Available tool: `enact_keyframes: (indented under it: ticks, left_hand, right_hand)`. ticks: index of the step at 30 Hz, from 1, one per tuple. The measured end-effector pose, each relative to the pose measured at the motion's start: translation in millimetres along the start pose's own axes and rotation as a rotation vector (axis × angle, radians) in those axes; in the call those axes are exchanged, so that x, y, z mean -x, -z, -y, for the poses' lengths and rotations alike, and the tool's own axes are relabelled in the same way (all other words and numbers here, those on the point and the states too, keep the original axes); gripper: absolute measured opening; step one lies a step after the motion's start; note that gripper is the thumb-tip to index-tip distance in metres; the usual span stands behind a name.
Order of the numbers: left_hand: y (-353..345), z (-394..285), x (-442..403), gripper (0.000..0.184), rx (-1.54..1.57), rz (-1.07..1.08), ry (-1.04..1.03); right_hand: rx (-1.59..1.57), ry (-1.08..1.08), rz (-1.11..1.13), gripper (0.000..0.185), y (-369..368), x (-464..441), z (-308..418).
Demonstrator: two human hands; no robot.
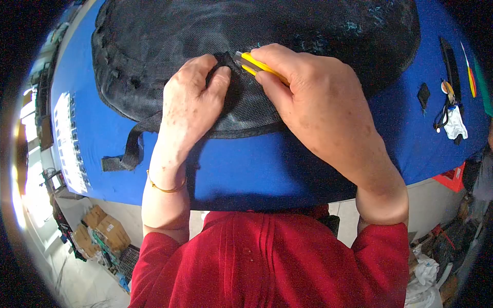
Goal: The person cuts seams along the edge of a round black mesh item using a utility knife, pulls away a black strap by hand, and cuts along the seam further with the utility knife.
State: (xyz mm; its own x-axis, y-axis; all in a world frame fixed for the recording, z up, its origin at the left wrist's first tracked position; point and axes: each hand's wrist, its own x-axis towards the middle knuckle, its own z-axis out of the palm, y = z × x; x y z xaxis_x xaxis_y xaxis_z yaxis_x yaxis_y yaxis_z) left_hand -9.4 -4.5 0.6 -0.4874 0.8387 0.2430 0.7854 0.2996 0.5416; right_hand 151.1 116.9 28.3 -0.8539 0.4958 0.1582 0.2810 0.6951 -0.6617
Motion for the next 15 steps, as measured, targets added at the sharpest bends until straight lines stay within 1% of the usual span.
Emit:
enact_keyframes:
  ticks: [4, 6, 12, 13, 15]
  left_hand:
    - [0, 0, 0, 0.018, -0.003, 0.01, 0.014]
    - [1, 0, 0, 0.018, -0.003, 0.014, 0.013]
    - [1, -2, -1, 0.017, -0.007, 0.017, 0.017]
    - [1, -2, -1, 0.017, -0.003, 0.014, 0.014]
    - [1, -2, -1, 0.017, -0.013, 0.008, 0.004]
  right_hand:
    - [0.0, 0.003, 0.001, 0.027, 0, 0, 0]
    - [0.052, -0.031, 0.038, 0.026, 2, 1, 2]
    - [0.112, -0.015, 0.108, 0.027, 19, 5, 7]
    - [0.111, -0.015, 0.108, 0.027, 19, 5, 7]
    - [0.03, 0.01, 0.036, 0.027, 19, 3, 6]
